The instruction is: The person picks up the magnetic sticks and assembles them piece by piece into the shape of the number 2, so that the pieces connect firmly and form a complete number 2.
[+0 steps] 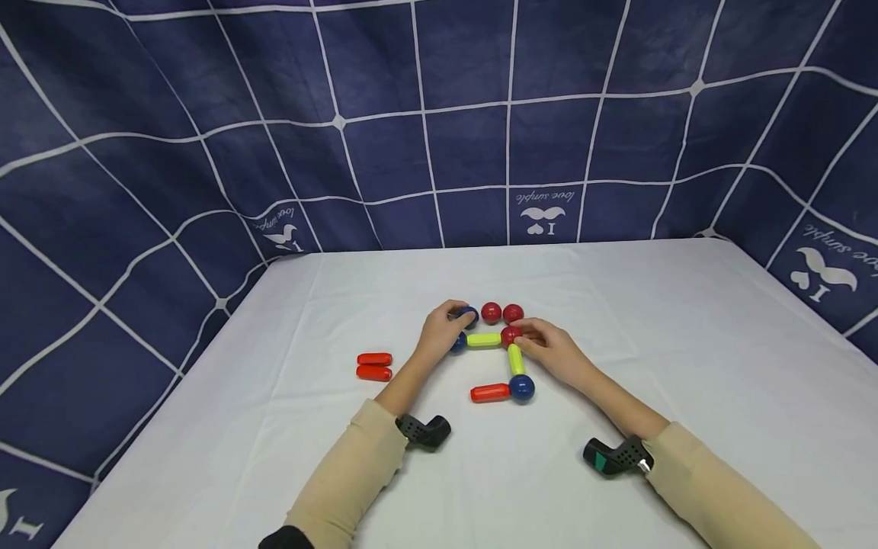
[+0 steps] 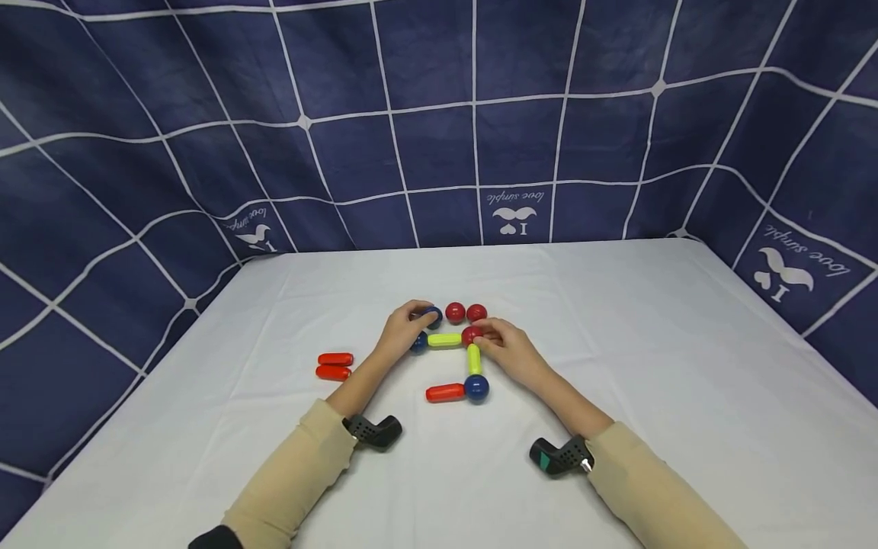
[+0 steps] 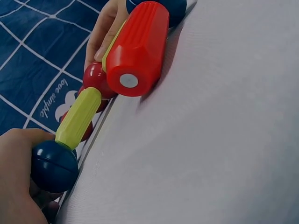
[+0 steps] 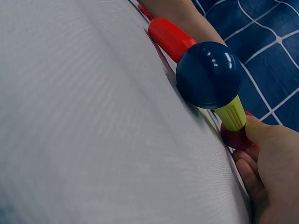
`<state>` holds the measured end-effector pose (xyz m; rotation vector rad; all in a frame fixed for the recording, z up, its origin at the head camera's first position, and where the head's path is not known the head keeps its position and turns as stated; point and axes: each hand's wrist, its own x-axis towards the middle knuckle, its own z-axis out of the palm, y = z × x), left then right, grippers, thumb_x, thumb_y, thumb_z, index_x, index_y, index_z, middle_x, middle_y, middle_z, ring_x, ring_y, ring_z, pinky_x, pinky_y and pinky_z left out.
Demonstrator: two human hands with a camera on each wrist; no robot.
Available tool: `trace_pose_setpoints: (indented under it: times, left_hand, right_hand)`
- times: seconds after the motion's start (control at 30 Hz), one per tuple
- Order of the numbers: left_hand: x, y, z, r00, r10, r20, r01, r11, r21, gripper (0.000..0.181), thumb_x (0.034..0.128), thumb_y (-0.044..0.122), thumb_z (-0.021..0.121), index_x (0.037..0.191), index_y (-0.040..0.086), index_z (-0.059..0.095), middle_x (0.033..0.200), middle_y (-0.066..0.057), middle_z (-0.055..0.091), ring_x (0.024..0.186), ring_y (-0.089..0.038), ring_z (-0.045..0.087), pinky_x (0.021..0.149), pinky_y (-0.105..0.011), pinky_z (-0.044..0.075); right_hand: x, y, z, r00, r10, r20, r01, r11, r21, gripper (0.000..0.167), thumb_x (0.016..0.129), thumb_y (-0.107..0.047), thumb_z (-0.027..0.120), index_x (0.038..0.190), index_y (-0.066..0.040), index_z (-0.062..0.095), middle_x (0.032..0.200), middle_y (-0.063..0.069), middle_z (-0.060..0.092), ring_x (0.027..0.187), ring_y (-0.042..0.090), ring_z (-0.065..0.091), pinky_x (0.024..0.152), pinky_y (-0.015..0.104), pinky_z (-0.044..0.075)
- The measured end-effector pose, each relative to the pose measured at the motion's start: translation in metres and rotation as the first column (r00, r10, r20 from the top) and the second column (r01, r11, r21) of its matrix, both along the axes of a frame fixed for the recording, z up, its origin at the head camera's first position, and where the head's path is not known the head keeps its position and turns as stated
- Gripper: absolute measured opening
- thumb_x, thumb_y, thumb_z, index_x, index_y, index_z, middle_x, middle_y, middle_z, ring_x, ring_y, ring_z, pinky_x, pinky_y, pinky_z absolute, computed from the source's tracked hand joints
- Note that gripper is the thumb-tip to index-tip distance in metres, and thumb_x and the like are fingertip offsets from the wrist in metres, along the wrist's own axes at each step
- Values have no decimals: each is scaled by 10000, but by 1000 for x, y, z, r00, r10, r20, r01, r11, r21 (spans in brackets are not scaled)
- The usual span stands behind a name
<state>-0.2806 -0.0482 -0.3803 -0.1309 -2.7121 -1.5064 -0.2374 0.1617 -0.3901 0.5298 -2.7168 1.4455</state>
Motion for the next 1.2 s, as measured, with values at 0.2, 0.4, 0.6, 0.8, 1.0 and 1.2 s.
trace_pose_setpoints:
  times: [0.2, 0.4, 0.6, 0.8, 1.0, 1.2]
  left_hand:
    - [2, -1, 2, 995, 84, -54, -78, 990, 114, 333, 868, 273, 586, 1140, 82, 593, 1074, -112, 601, 923, -210, 536, 792, -299, 422]
    - [2, -2, 6, 977, 100, -187, -84, 992, 91, 331, 865, 249, 598, 1146, 76, 590, 1028, -88, 605, 809, -155, 484, 691, -223, 358]
    - [17, 1, 18, 961, -18, -277, 42, 996, 80, 337, 864, 283, 593, 1148, 101, 588, 968, -71, 569, 796, -152, 462, 634, -218, 358]
    - [43, -7, 27, 935, -161, -317, 157, 987, -40, 344, 852, 271, 618, 1163, 128, 579, 910, -43, 544, 752, -172, 462, 614, -202, 380]
    - [68, -24, 24, 924, -251, -289, 232, 968, -99, 323, 838, 185, 637, 1148, 118, 574, 919, -38, 536, 734, -139, 467, 631, -188, 408]
    - [89, -40, 17, 934, -325, -149, 323, 946, -39, 307, 832, 168, 638, 1125, 140, 553, 977, -40, 520, 749, -132, 476, 642, -192, 414]
  right_hand:
    - [0, 0, 1, 1000, 2, -6, -2, 1000, 5, 379, 907, -240, 548, 1237, -58, 516, 1159, 151, 585, 1004, 243, 577, 878, 373, 482]
    - [0, -1, 2, 1000, 5, 12, -5, 1000, -2, 390, 907, -255, 547, 1245, -65, 509, 1158, 153, 584, 1015, 253, 575, 887, 380, 478]
    - [2, -2, 3, 1000, -3, 19, 3, 1000, 0, 383, 907, -251, 547, 1245, -75, 510, 1151, 148, 588, 1028, 256, 576, 893, 380, 475]
    - [1, -4, 4, 1000, -2, 21, 2, 1000, -4, 383, 906, -244, 549, 1246, -72, 513, 1175, 150, 580, 1022, 255, 579, 885, 373, 481]
    - [2, -2, 4, 999, -15, 31, 15, 1000, -1, 386, 903, -237, 554, 1246, -64, 512, 1170, 154, 581, 1023, 260, 578, 890, 370, 478]
    - [2, 0, 1, 1000, -2, -29, 2, 1000, -6, 399, 900, -285, 552, 1225, -54, 525, 1137, 161, 588, 983, 236, 586, 856, 333, 494]
